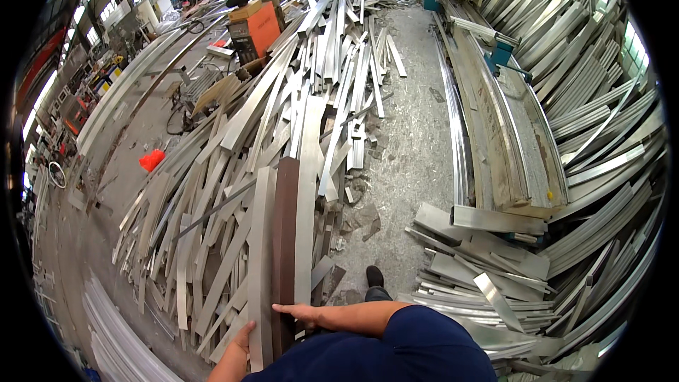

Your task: The person operates a metal cutting machine in a workshop, repeatedly loading long aluminum profiles into the device and pressing a control button to process them. After processing, the person removes the cut pieces and stacks them on the floor, then walks through the workshop to gather more profiles from a pile of scrap metal.

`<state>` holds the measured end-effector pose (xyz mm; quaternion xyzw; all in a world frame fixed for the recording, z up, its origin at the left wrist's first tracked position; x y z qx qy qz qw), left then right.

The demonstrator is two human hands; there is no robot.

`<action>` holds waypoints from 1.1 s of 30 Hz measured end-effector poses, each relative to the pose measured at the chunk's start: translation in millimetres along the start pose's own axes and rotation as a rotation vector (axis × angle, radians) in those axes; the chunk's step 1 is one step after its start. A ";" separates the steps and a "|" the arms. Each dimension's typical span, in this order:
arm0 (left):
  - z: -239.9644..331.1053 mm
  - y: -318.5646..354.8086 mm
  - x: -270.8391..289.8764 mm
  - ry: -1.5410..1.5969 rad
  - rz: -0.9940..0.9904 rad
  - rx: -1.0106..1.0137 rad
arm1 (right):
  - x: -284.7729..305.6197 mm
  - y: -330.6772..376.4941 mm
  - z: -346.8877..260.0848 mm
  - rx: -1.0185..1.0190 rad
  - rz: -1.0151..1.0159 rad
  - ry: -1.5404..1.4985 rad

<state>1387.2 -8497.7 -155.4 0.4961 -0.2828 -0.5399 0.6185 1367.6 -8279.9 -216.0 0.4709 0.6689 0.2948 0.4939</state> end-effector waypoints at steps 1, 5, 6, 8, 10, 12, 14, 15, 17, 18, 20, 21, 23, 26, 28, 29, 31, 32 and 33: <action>4.8 -3.6 -10.7 0.019 0.007 -0.011 | 1.2 14.3 -13.5 0.003 -0.057 -0.015; 24.6 -30.7 -90.4 0.033 0.007 -0.027 | 58.8 49.8 -62.0 -0.086 -0.106 -0.134; 28.0 -37.3 -115.4 0.030 0.004 -0.029 | 80.4 52.4 -73.4 -0.083 -0.108 -0.158; 36.7 -50.5 -162.4 0.036 0.001 -0.031 | 118.6 63.9 -95.1 -0.088 -0.130 -0.171; 43.6 -60.7 -200.3 0.041 0.002 -0.028 | 146.5 89.8 -114.5 -0.118 -0.130 -0.218; 47.6 -68.3 -230.9 0.048 -0.003 -0.038 | 169.6 115.4 -131.0 -0.175 -0.104 -0.295; 58.0 -74.9 -261.8 0.044 -0.009 -0.032 | 191.5 108.8 -134.2 -0.214 -0.101 -0.358; 62.4 -75.3 -274.9 0.038 -0.010 -0.031 | 200.2 92.7 -128.9 -0.209 -0.157 -0.394; 72.1 -75.4 -289.7 0.036 -0.011 -0.038 | 206.3 75.6 -128.7 -0.201 -0.245 -0.421; 75.5 -74.9 -294.4 0.037 -0.011 -0.039 | 206.5 71.0 -131.5 -0.202 -0.275 -0.420; 77.1 -71.6 -289.7 0.053 -0.005 -0.046 | 201.4 76.7 -138.8 -0.229 -0.323 -0.349; 76.2 -71.7 -285.7 0.064 -0.006 -0.047 | 199.8 83.0 -145.2 -0.254 -0.337 -0.289; 74.1 -77.3 -292.0 0.059 -0.022 -0.024 | 208.6 73.0 -142.9 -0.214 -0.358 -0.148; 72.3 -85.4 -289.7 0.058 -0.060 0.019 | 226.2 49.9 -139.6 0.012 -0.281 0.245; 53.8 -60.4 -253.4 0.147 -0.055 -0.037 | 214.3 100.1 -173.1 0.244 -0.131 0.746; 35.8 -39.5 -228.5 0.219 -0.040 -0.104 | 206.7 74.2 -162.4 0.262 -0.141 0.812; 37.1 -95.7 -238.8 0.157 -0.108 0.051 | 277.2 52.4 -149.1 0.180 0.073 0.593; 30.0 -98.7 -225.2 0.183 -0.116 0.061 | 287.9 68.5 -154.3 0.179 0.159 0.515; 25.5 -96.6 -212.9 0.206 -0.125 0.060 | 304.3 68.7 -151.0 0.217 0.254 0.493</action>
Point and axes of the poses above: each hand's wrist, its own y-axis away from the middle knuckle, its own x-axis out of the back of the hand, z = x × y, the point moved 4 cm from there along -y, towards the middle knuckle, and after that the axes turned 15 degrees about z, right-handed, at the moved point
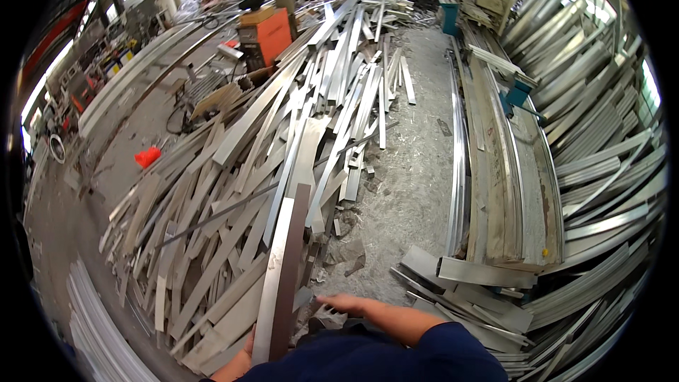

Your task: The person operates a metal cutting machine in a workshop, repeatedly loading long aluminum profiles into the device and pressing a control button to process them. After processing, the person removes the cut pieces and stacks them on the floor, then walks through the workshop to gather more profiles from a pile of scrap metal.

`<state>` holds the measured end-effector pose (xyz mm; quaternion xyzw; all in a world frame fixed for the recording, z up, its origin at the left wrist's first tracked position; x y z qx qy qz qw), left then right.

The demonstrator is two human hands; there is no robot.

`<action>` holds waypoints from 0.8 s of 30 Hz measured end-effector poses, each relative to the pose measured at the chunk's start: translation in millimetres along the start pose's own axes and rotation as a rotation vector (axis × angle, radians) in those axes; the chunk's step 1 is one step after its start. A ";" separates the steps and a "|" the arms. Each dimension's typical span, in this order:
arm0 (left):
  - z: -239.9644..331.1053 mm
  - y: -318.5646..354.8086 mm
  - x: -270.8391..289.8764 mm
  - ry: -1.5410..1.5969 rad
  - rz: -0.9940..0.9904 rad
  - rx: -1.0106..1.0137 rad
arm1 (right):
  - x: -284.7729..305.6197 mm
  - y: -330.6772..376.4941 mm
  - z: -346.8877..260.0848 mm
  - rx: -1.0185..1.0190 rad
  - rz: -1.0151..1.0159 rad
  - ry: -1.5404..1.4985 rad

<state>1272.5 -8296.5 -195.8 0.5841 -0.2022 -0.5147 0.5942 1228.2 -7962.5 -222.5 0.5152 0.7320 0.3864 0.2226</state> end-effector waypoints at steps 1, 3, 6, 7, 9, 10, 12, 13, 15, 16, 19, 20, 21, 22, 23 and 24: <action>-3.1 4.8 14.7 0.026 -0.005 0.003 | 12.8 -4.7 12.4 0.008 0.094 -0.014; -9.5 16.5 47.3 0.076 -0.019 -0.006 | 41.0 -4.0 37.0 -0.005 0.223 0.020; -21.2 35.9 88.8 0.133 -0.022 -0.013 | 68.8 15.9 61.7 -0.040 0.378 0.098; -21.0 32.7 95.5 0.131 -0.029 0.009 | 76.8 31.8 73.8 -0.100 0.430 0.123; -26.9 45.6 116.9 0.167 -0.029 -0.005 | 82.8 43.2 96.0 -0.140 0.490 0.205; -30.6 48.8 126.8 0.180 -0.032 -0.004 | 89.7 41.8 124.1 -0.151 0.499 0.289; -36.9 54.2 145.9 0.206 -0.036 -0.003 | 91.3 47.4 152.4 -0.213 0.534 0.288; -40.1 57.8 154.0 0.214 -0.035 -0.002 | 88.0 52.3 164.1 -0.264 0.535 0.275; -39.3 61.0 168.5 0.224 -0.035 -0.008 | 85.6 66.4 187.1 -0.367 0.535 0.249; -42.5 60.7 176.0 0.234 -0.030 -0.011 | 84.5 68.5 196.7 -0.382 0.532 0.273; -60.3 59.6 198.8 0.277 0.006 0.005 | 82.8 73.9 220.0 -0.347 0.498 0.339; -68.0 55.1 207.6 0.294 0.018 0.010 | 77.9 79.2 209.0 -0.346 0.504 0.308; -74.9 49.9 215.6 0.341 0.025 0.005 | 76.4 76.0 203.0 -0.330 0.506 0.295; -84.8 44.5 224.2 0.391 0.031 0.001 | 75.6 74.0 198.7 -0.315 0.509 0.285; -92.6 42.9 230.8 0.439 0.042 -0.001 | 70.6 74.1 188.8 -0.303 0.509 0.272; -100.4 40.9 235.4 0.468 0.013 0.000 | 64.6 75.6 177.8 -0.283 0.523 0.230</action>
Point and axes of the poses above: each hand's wrist, its own y-axis away from the middle knuckle, its own x-axis out of the back of the hand, z = x × y, the point moved 4 cm from there along -y, towards the middle knuckle, and after that the axes turned 15 degrees about z, right-handed, at the moved point
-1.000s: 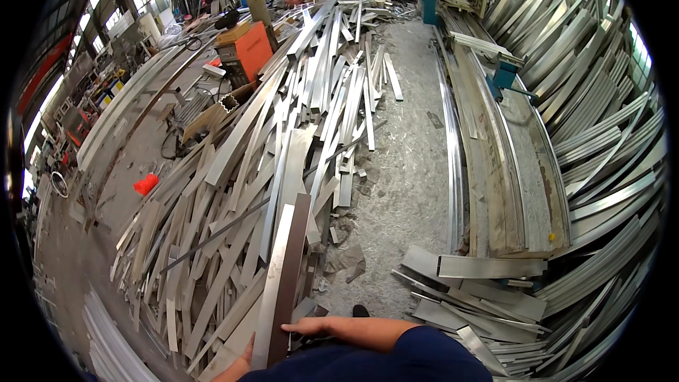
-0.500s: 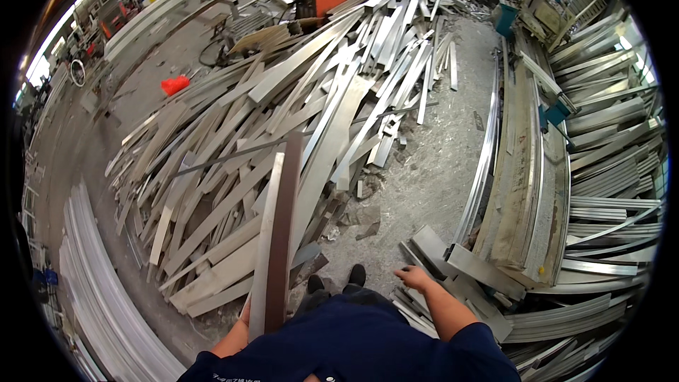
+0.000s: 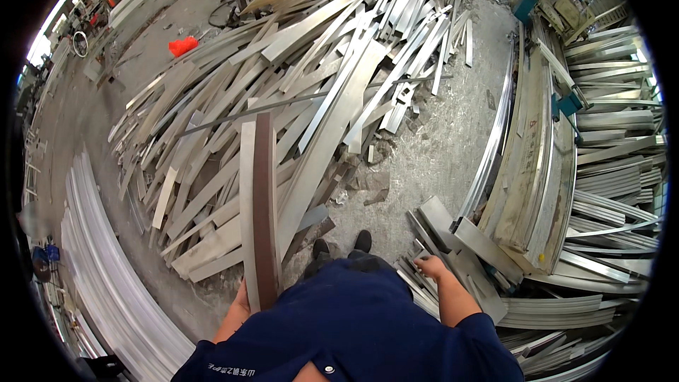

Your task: The person operates a metal cutting machine in a workshop, repeatedly loading long aluminum profiles into the device and pressing a control button to process them. After processing, the person removes the cut pieces and stacks them on the floor, then walks through the workshop to gather more profiles from a pile of scrap metal.

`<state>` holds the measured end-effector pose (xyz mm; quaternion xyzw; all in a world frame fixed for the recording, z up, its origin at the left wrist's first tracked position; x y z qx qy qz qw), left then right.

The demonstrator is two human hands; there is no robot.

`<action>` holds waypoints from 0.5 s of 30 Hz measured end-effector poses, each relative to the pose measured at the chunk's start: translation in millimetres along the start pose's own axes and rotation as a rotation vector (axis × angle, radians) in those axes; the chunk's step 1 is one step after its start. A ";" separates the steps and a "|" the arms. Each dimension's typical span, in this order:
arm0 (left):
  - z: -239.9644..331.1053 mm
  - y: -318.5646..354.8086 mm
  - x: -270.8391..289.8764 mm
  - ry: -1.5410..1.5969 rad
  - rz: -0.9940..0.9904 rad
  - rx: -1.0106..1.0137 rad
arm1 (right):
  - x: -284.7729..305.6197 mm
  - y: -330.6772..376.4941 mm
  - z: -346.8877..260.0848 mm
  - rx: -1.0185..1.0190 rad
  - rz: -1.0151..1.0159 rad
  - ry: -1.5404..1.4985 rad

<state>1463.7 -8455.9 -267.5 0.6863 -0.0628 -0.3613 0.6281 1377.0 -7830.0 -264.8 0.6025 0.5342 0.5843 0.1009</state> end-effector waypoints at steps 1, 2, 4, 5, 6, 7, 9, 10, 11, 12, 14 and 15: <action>-4.0 -1.7 2.0 0.030 -0.032 0.005 | -3.7 2.0 -9.8 0.017 -0.043 -0.024; -4.7 -0.1 -8.1 0.054 -0.064 0.016 | -8.1 8.9 -16.9 -0.022 -0.092 -0.022; -5.2 18.2 -39.7 0.048 0.001 0.019 | -23.9 30.2 -13.6 -0.128 -0.197 0.008; -4.2 32.6 -63.8 0.037 0.036 0.025 | -35.8 42.6 -8.4 -0.192 -0.261 0.034; -4.8 42.2 -76.7 0.054 0.047 0.019 | -41.9 71.7 -22.3 -0.310 -0.349 0.038; -7.1 51.3 -87.3 0.079 0.054 0.008 | -67.2 76.9 -6.5 -0.405 -0.561 -0.304; -8.6 58.8 -93.1 0.115 0.050 0.000 | -60.9 97.0 -18.8 -0.342 -0.745 -0.374; -8.2 61.7 -93.0 0.127 0.040 0.006 | -39.5 104.5 -24.0 -0.365 -0.796 -0.512; -7.9 65.8 -87.3 0.143 0.034 0.010 | -10.7 110.2 -25.0 -0.391 -0.851 -0.645; -8.3 67.1 -82.5 0.143 0.045 0.001 | 5.6 110.7 -29.4 -0.421 -0.901 -0.781; -6.6 62.9 -79.4 0.141 0.045 0.000 | 4.8 96.4 2.6 -0.521 -0.260 -0.801; -6.0 60.6 -75.4 0.152 0.039 0.007 | 4.6 95.6 22.1 -0.535 0.058 -0.766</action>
Point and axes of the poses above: each hand's wrist, its own y-axis away from the middle knuckle, its own x-axis out of the back of the hand, z = x × y, the point moved 4 cm from there along -y, towards the middle knuckle, and after that the axes turned 15 degrees about z, right-handed, at the moved point
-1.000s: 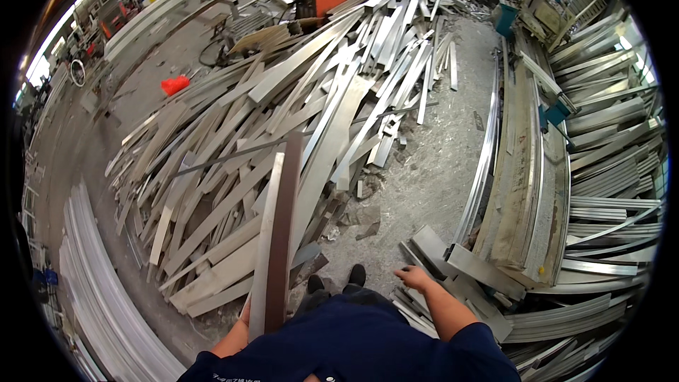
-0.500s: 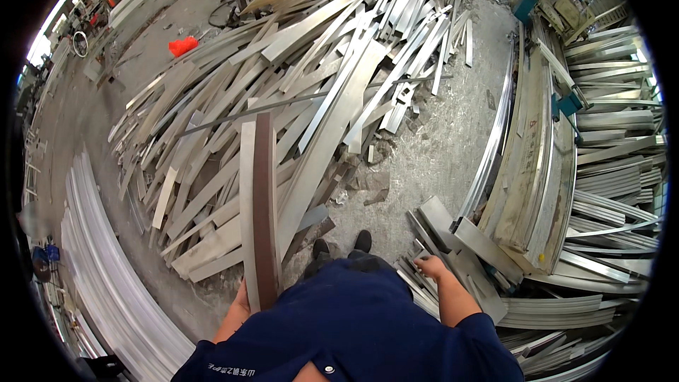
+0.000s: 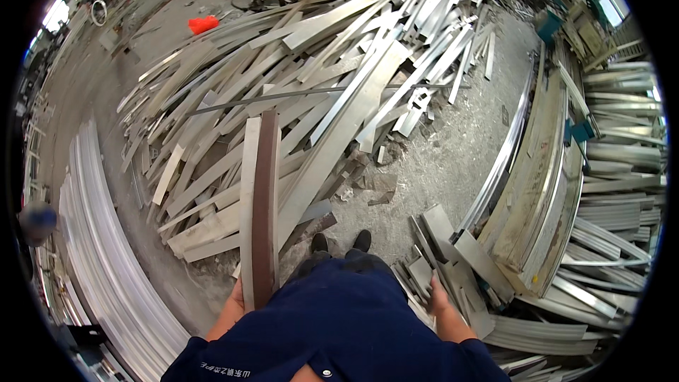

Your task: The person operates a metal cutting machine in a workshop, repeatedly loading long aluminum profiles into the device and pressing a control button to process them. After processing, the person removes the cut pieces and stacks them on the floor, then walks through the workshop to gather more profiles from a pile of scrap metal.

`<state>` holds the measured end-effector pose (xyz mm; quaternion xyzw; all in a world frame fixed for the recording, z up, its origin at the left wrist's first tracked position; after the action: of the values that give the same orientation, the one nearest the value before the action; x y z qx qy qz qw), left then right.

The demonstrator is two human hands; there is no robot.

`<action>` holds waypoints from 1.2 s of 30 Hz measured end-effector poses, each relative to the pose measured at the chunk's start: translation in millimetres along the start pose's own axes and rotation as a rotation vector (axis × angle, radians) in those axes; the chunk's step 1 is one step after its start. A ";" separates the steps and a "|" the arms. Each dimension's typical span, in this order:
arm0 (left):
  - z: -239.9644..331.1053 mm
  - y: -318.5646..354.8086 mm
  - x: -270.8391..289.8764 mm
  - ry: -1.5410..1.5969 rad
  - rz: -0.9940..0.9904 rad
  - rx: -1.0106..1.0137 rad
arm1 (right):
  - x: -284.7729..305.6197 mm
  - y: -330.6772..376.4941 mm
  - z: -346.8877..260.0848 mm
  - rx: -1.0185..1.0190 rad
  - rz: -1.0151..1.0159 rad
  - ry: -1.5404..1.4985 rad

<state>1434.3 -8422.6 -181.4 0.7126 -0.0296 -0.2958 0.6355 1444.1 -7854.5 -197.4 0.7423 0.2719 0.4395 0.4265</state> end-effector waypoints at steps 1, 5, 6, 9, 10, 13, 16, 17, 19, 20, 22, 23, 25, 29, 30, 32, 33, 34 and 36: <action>0.7 -2.0 5.3 0.016 -0.014 0.034 | 1.4 -23.7 16.5 0.062 0.121 0.099; 0.5 -7.6 17.5 0.051 -0.045 0.047 | -37.1 -108.8 46.4 0.362 -0.619 0.245; 6.1 -8.6 20.3 0.020 -0.013 0.024 | -63.1 -10.4 13.6 -0.217 -0.417 0.054; 8.9 -14.7 20.0 -0.042 0.020 -0.024 | -44.8 33.9 -60.8 0.302 -0.217 -0.099; 9.3 -17.6 17.7 -0.055 0.024 -0.043 | -38.2 31.4 -73.6 0.429 -0.141 -0.037; 10.5 -18.2 7.6 -0.097 -0.017 0.042 | -27.3 -59.6 -14.0 0.285 -0.092 0.758; 15.9 -28.7 15.8 -0.192 -0.029 0.058 | -37.9 -22.0 -9.3 0.800 -0.198 1.349; 16.5 -35.0 30.2 -0.224 -0.018 0.038 | -38.5 -11.8 -16.0 0.774 -0.253 1.303; 16.3 -48.0 55.2 -0.247 -0.024 0.039 | -31.4 21.1 -27.4 0.732 -0.313 1.231; 16.4 -52.8 62.7 -0.272 -0.029 0.049 | -28.9 41.8 -30.6 0.710 -0.313 1.196; 18.3 -57.1 59.8 -0.347 -0.018 0.004 | -23.5 48.8 -27.6 0.780 -0.290 1.267; 17.9 -56.7 62.5 -0.373 -0.006 -0.026 | -21.4 42.4 -23.4 0.882 -0.287 1.392; 21.1 -71.5 58.2 -0.396 -0.028 0.015 | -15.7 42.0 -12.4 1.029 -0.235 1.557; 14.5 -55.0 56.4 -0.392 -0.066 0.039 | -33.8 50.8 -19.9 1.153 -0.159 1.647; 15.3 -51.8 53.3 -0.402 -0.059 0.015 | -37.3 52.6 -20.9 1.167 -0.136 1.648; 18.0 -43.7 39.9 -0.434 -0.052 -0.028 | -38.8 55.9 -21.2 1.187 -0.088 1.644; 17.9 -39.1 35.0 -0.428 -0.059 -0.007 | -38.1 55.8 -21.0 1.195 -0.068 1.646; 17.2 -36.7 34.8 -0.419 -0.065 0.010 | -39.4 56.1 -21.8 1.204 -0.053 1.642; 16.5 -33.7 31.4 -0.420 -0.079 0.021 | -36.4 54.8 -23.4 1.217 -0.023 1.643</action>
<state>1441.3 -8444.0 -224.8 0.6426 -0.1365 -0.4621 0.5957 1408.0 -7900.4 -159.0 0.2997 0.6645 0.5960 -0.3367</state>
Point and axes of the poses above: each hand's wrist, its own y-axis away from the middle knuckle, its own x-axis out of the back of the hand, z = x × y, the point moved 4 cm from there along -y, towards the middle knuckle, and after that the axes turned 15 degrees about z, right-handed, at the moved point
